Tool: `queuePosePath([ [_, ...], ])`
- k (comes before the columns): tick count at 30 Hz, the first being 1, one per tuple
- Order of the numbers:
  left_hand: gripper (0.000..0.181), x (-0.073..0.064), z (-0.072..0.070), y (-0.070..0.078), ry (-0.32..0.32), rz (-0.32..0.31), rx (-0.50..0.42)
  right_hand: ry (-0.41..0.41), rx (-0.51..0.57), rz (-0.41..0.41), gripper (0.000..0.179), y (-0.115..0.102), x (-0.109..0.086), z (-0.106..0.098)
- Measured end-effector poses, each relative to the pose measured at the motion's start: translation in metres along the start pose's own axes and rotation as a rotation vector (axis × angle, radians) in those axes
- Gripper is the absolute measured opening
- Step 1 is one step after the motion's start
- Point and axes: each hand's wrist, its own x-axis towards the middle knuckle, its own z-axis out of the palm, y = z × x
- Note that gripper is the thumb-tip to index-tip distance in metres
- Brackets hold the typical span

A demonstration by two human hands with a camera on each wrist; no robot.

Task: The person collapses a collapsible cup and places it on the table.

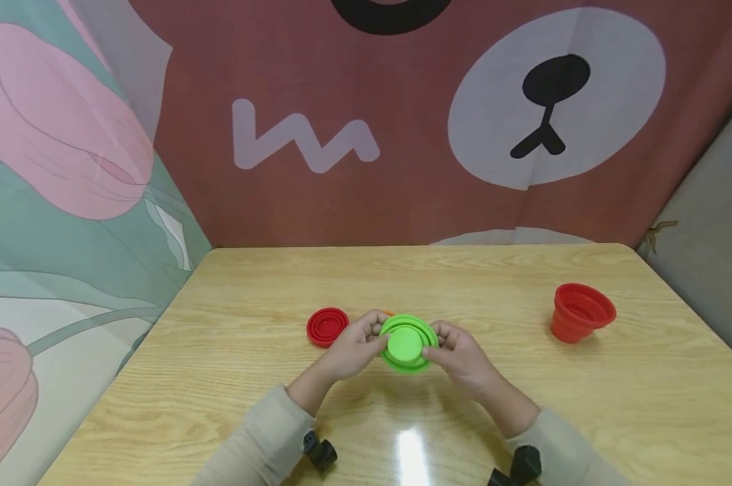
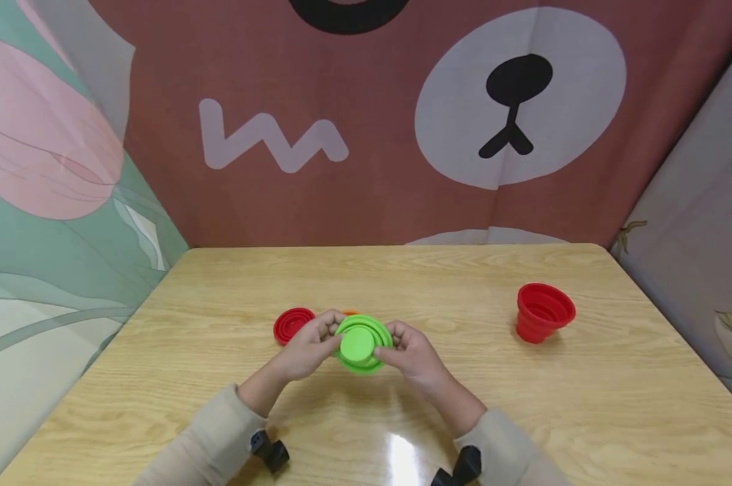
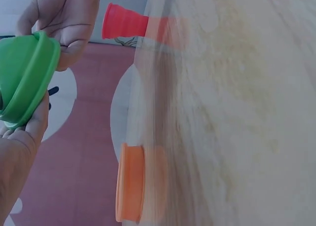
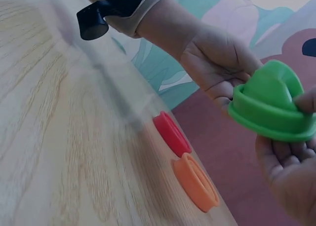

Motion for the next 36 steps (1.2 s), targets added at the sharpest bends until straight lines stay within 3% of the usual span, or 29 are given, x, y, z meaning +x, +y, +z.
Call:
queuePosePath([
  [8, 0.021, 0.000, 0.000, -0.001, 0.012, -0.015, -0.022, 0.178, -0.284, 0.028, 0.022, -0.004, 0.000, 0.006],
  [12, 0.023, 0.000, 0.002, -0.001, 0.046, -0.015, -0.007, 0.230, -0.362, 0.038, 0.023, -0.005, 0.000, 0.007],
  [16, 0.024, 0.000, 0.002, -0.001, 0.037, -0.018, -0.023, 0.209, -0.402, 0.041, 0.023, -0.007, 0.000, 0.006],
  [20, 0.023, -0.002, -0.002, -0.002, -0.038, -0.018, -0.116, 0.133, -0.430, 0.036, 0.021, -0.009, 0.000, 0.003],
  [24, 0.018, -0.002, -0.005, -0.004, -0.150, -0.028, -0.245, 0.046, -0.421, 0.051, 0.022, -0.011, -0.001, 0.002],
  [28, 0.024, -0.001, -0.006, -0.007, -0.217, -0.065, -0.238, 0.001, -0.396, 0.071, 0.024, -0.011, -0.002, 0.002],
  [32, 0.031, 0.000, -0.004, -0.006, -0.201, -0.091, -0.203, -0.018, -0.306, 0.085, 0.023, -0.009, -0.002, 0.000],
  [36, 0.028, 0.001, 0.000, -0.001, -0.111, -0.075, -0.274, -0.083, -0.107, 0.050, 0.015, -0.008, -0.001, -0.007],
])
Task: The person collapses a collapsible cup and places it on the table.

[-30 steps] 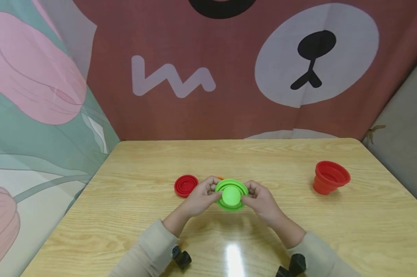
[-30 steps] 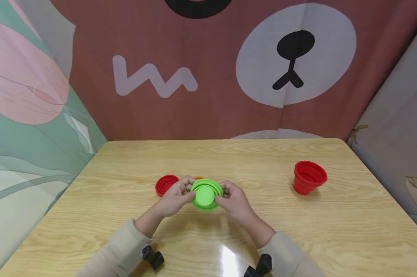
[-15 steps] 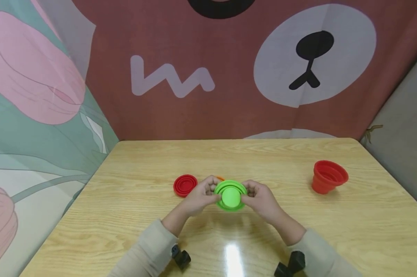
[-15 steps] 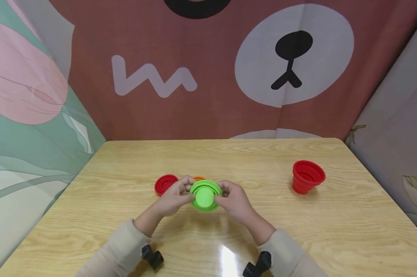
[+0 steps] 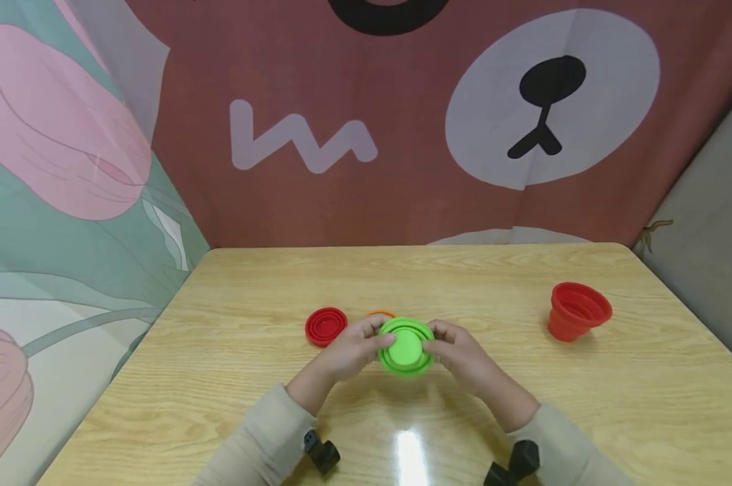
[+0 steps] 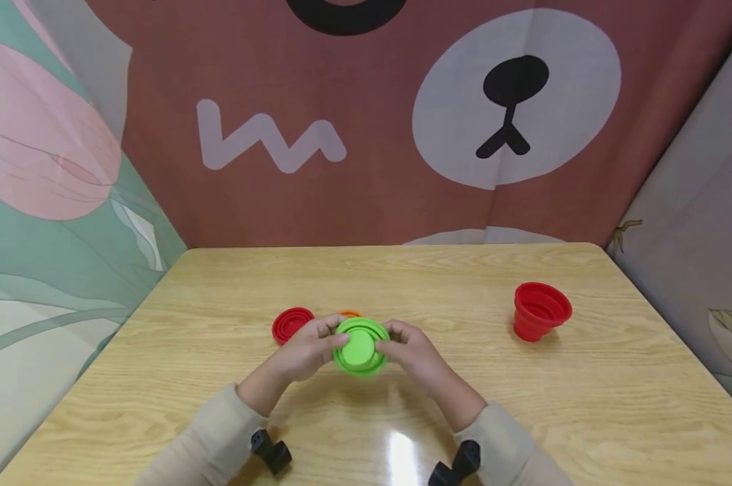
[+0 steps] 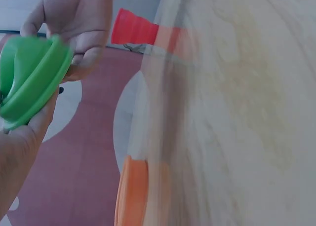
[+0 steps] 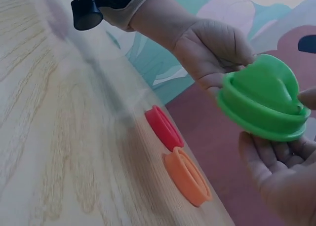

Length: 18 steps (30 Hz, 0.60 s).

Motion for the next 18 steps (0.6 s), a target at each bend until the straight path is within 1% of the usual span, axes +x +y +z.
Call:
queuePosePath([
  [3, 0.021, 0.0018, 0.0033, 0.0018, 0.067, 0.035, -0.099, -0.066, 0.129, -0.044, 0.014, 0.0021, 0.0007, -0.0037],
  [6, 0.017, 0.0034, 0.0059, 0.0024, 0.106, 0.052, -0.170, -0.074, 0.172, -0.040, 0.019, 0.0037, 0.0010, -0.0051],
  [8, 0.018, 0.0039, 0.0071, 0.0022, 0.123, 0.061, -0.175, -0.045, 0.166, -0.017, 0.023, 0.0044, 0.0012, -0.0044],
  [12, 0.018, 0.0046, 0.0080, 0.0013, 0.161, 0.079, -0.148, 0.050, 0.118, 0.014, 0.029, 0.0049, 0.0018, -0.0012],
  [14, 0.018, 0.0050, 0.0080, 0.0006, 0.168, 0.086, -0.139, 0.088, 0.096, 0.012, 0.028, 0.0050, 0.0021, 0.0005],
  [18, 0.018, 0.0051, 0.0088, 0.0004, 0.167, 0.089, -0.141, 0.126, 0.072, -0.033, 0.023, 0.0059, 0.0030, 0.0037],
])
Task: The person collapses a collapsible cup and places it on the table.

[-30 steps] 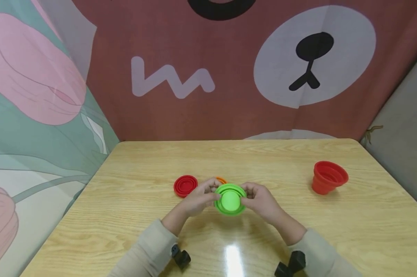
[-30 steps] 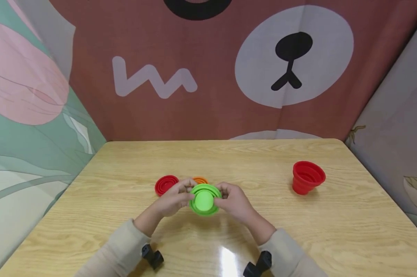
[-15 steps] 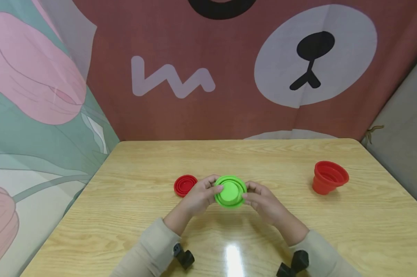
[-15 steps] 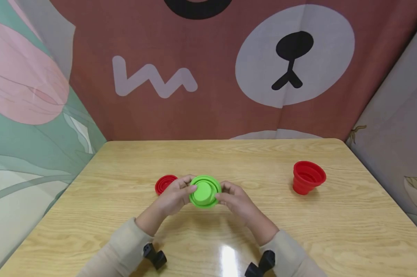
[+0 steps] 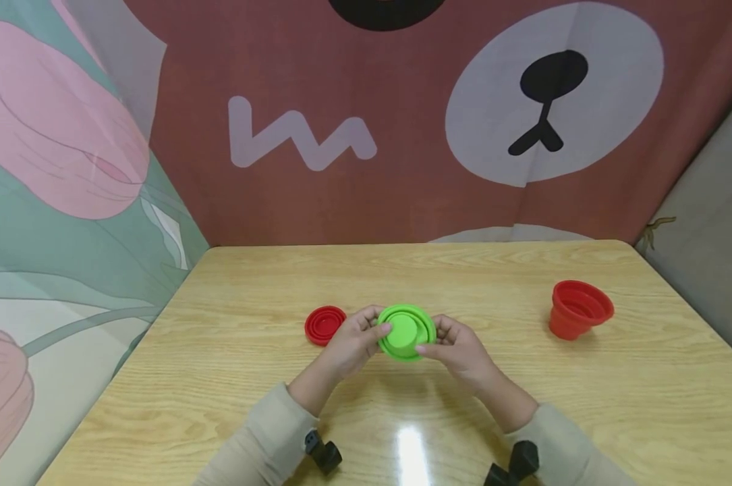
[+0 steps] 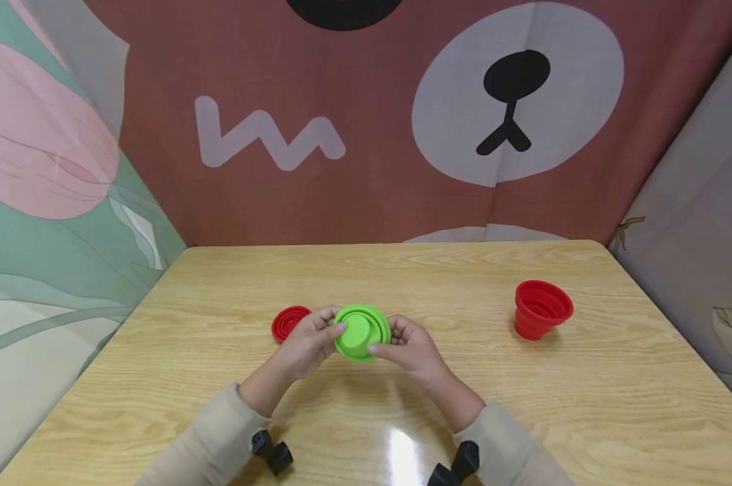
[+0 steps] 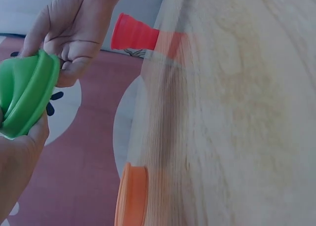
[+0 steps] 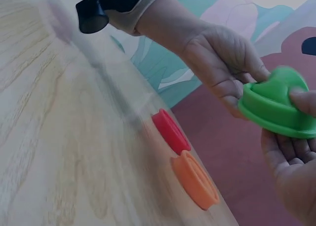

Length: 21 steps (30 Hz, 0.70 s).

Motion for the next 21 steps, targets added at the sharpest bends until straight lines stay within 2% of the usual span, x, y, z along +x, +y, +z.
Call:
queuePosePath([
  [5, 0.019, -0.001, 0.001, 0.001, 0.001, -0.013, 0.021, 0.041, -0.050, -0.029, 0.021, -0.001, 0.000, 0.003],
  [11, 0.023, 0.000, 0.003, 0.002, 0.077, -0.020, 0.071, 0.133, -0.249, 0.004, 0.022, -0.008, 0.003, 0.005],
  [14, 0.024, 0.000, 0.002, 0.003, 0.094, -0.028, 0.110, 0.127, -0.326, 0.001, 0.024, -0.011, 0.004, 0.004],
  [16, 0.025, 0.000, 0.000, 0.003, 0.063, -0.052, 0.121, 0.085, -0.363, -0.001, 0.025, -0.012, 0.004, 0.002],
  [21, 0.032, -0.002, -0.010, 0.006, -0.122, -0.140, 0.221, -0.077, -0.412, 0.010, 0.027, -0.015, 0.003, -0.003],
])
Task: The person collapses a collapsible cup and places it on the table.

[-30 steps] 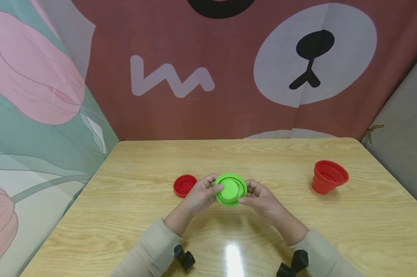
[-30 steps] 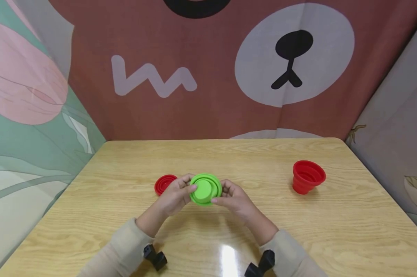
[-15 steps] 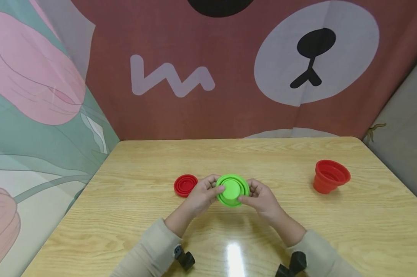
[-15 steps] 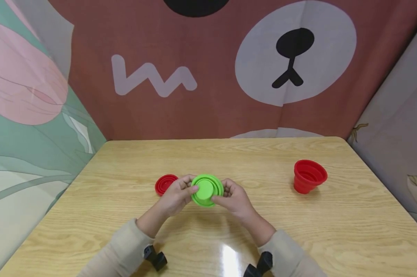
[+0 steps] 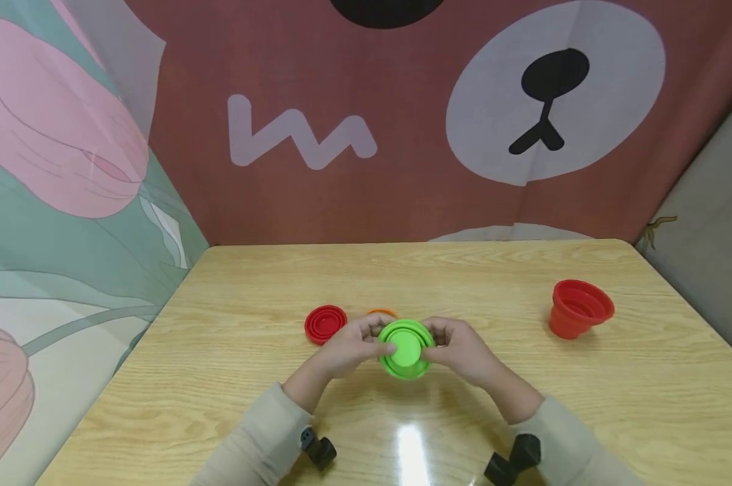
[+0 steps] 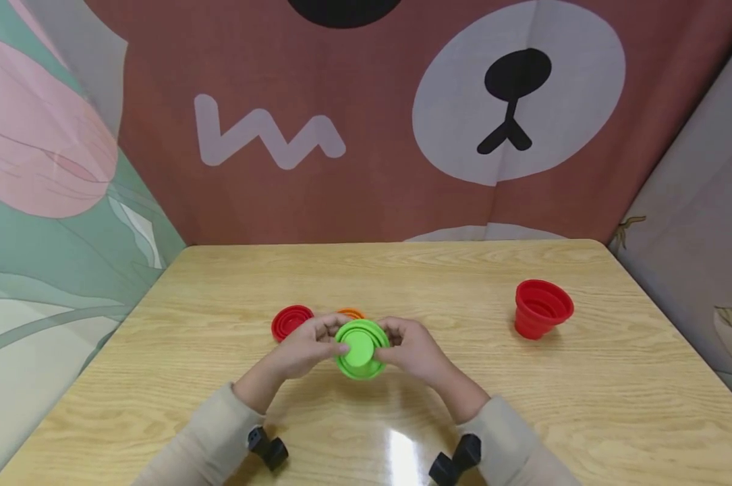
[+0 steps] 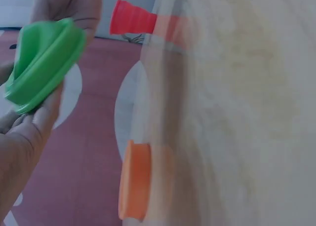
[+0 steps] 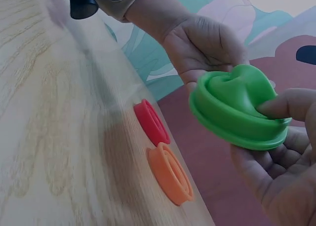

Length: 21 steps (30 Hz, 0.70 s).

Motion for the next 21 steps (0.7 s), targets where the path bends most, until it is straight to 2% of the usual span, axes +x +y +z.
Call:
queuePosePath([
  [2, 0.033, -0.001, -0.003, 0.001, -0.053, -0.013, 0.054, -0.035, 0.015, 0.000, 0.029, 0.001, -0.001, -0.001],
  [5, 0.031, -0.002, -0.005, 0.003, -0.061, -0.007, 0.047, -0.041, 0.115, 0.011, 0.032, 0.003, -0.001, -0.002],
  [8, 0.024, -0.001, -0.004, 0.002, -0.012, 0.034, -0.055, -0.038, 0.289, 0.015, 0.031, 0.007, -0.001, -0.002],
  [12, 0.017, 0.001, 0.000, -0.001, 0.071, 0.105, -0.196, -0.056, 0.473, -0.027, 0.033, 0.011, -0.001, 0.000],
  [14, 0.017, 0.003, 0.001, -0.004, 0.099, 0.129, -0.231, -0.048, 0.501, -0.040, 0.035, 0.012, 0.000, 0.002],
  [17, 0.016, 0.005, 0.002, -0.008, 0.108, 0.169, -0.247, -0.005, 0.502, -0.036, 0.036, 0.012, 0.002, 0.005],
  [21, 0.022, 0.005, 0.003, -0.010, 0.082, 0.227, -0.251, 0.042, 0.481, -0.033, 0.035, 0.010, 0.002, 0.007],
])
